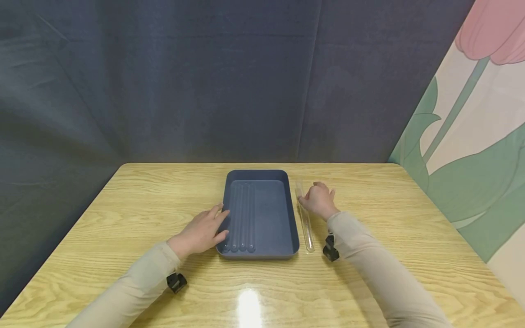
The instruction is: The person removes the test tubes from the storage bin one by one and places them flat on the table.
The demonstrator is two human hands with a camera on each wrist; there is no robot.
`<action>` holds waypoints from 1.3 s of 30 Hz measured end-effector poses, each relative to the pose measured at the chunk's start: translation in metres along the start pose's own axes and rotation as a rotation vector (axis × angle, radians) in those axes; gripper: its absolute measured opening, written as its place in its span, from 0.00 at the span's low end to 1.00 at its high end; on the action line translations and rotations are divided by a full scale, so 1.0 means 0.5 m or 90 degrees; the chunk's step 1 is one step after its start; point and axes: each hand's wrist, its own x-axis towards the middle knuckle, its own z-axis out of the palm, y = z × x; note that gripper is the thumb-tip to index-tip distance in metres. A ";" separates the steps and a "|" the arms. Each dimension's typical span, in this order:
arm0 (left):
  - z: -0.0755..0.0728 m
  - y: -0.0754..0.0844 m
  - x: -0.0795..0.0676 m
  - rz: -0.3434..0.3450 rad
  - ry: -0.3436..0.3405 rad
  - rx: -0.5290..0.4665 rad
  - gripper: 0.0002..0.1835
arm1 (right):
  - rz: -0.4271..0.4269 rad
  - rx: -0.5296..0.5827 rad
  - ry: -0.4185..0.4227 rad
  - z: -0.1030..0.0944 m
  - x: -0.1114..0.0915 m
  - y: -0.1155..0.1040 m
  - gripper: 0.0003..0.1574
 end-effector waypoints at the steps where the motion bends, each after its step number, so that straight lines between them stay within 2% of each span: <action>1: 0.000 0.000 0.000 0.000 0.000 0.000 0.30 | 0.000 -0.003 0.000 0.003 0.001 0.001 0.22; 14: 0.000 -0.001 0.001 0.000 0.004 -0.004 0.30 | 0.021 -0.036 -0.027 0.019 0.003 -0.001 0.24; 39: 0.003 -0.001 0.000 -0.004 0.000 -0.008 0.29 | 0.053 -0.033 -0.047 0.018 -0.001 -0.002 0.26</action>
